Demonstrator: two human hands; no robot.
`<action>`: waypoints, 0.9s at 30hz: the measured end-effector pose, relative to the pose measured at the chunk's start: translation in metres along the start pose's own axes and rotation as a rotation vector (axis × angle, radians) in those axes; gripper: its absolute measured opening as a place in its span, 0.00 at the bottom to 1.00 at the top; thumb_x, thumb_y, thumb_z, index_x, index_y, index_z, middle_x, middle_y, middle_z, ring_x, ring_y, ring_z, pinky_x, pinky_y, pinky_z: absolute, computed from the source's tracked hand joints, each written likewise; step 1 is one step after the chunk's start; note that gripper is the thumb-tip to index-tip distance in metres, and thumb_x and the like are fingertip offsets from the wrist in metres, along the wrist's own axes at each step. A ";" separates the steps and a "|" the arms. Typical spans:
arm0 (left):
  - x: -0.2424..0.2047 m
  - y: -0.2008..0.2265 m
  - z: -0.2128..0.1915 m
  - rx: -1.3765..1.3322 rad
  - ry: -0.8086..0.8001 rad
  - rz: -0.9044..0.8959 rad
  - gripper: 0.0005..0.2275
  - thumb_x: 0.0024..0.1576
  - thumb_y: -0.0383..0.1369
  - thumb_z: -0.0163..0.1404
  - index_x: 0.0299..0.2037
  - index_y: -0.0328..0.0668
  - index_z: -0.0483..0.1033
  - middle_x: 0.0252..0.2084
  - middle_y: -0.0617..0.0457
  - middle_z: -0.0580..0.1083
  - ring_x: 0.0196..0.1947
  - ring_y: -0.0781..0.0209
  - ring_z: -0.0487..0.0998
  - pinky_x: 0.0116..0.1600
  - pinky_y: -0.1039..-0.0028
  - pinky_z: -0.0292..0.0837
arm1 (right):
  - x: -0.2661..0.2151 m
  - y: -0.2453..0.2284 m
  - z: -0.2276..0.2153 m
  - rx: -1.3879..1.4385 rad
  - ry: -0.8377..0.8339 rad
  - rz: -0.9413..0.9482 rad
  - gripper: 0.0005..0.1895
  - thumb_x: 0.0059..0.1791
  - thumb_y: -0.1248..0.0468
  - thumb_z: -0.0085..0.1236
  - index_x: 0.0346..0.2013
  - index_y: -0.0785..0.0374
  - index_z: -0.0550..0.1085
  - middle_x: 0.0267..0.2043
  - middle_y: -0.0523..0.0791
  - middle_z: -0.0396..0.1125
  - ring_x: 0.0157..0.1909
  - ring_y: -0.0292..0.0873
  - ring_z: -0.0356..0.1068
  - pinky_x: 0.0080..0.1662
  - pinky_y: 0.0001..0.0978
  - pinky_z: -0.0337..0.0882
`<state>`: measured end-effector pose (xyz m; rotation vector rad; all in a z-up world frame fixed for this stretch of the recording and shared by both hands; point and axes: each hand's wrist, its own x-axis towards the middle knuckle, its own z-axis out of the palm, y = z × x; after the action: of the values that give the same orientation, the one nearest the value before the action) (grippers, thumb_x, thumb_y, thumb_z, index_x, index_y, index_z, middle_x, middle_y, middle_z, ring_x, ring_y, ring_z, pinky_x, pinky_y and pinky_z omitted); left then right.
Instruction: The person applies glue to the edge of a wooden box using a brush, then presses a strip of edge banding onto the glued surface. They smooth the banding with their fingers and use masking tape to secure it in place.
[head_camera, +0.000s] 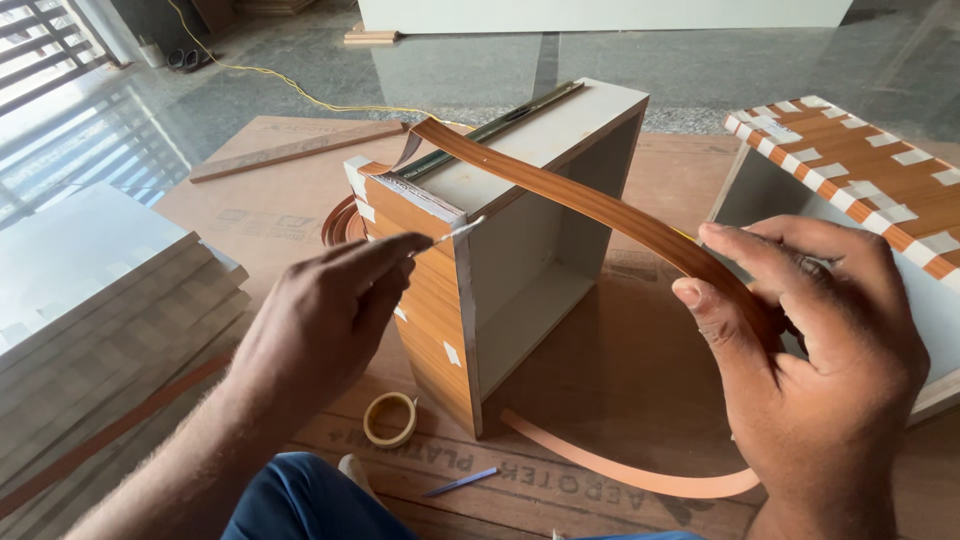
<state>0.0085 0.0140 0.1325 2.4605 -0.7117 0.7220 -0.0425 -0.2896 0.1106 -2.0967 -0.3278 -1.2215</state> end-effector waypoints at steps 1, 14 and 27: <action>-0.001 0.000 -0.001 -0.036 0.004 0.011 0.12 0.63 0.28 0.48 0.56 0.42 0.79 0.42 0.45 0.82 0.39 0.58 0.86 0.42 0.68 0.82 | 0.000 -0.001 0.000 0.003 0.003 0.011 0.17 0.46 0.69 0.70 0.49 0.66 0.78 0.47 0.49 0.68 0.31 0.34 0.64 0.31 0.24 0.65; 0.007 -0.022 -0.009 0.082 0.052 -0.091 0.11 0.64 0.30 0.50 0.55 0.43 0.80 0.33 0.44 0.77 0.27 0.54 0.80 0.33 0.63 0.75 | -0.004 -0.016 0.002 -0.012 -0.007 0.071 0.17 0.46 0.69 0.70 0.49 0.63 0.78 0.47 0.47 0.69 0.31 0.35 0.65 0.32 0.25 0.65; 0.027 -0.028 -0.009 0.183 -0.099 -0.357 0.13 0.66 0.33 0.47 0.59 0.51 0.77 0.36 0.46 0.81 0.24 0.56 0.80 0.29 0.64 0.77 | -0.003 -0.027 0.003 -0.036 -0.024 0.083 0.17 0.46 0.68 0.70 0.49 0.63 0.78 0.48 0.47 0.69 0.31 0.34 0.66 0.32 0.25 0.67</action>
<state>0.0414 0.0308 0.1477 2.7036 -0.2338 0.5507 -0.0557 -0.2672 0.1188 -2.1353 -0.2290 -1.1632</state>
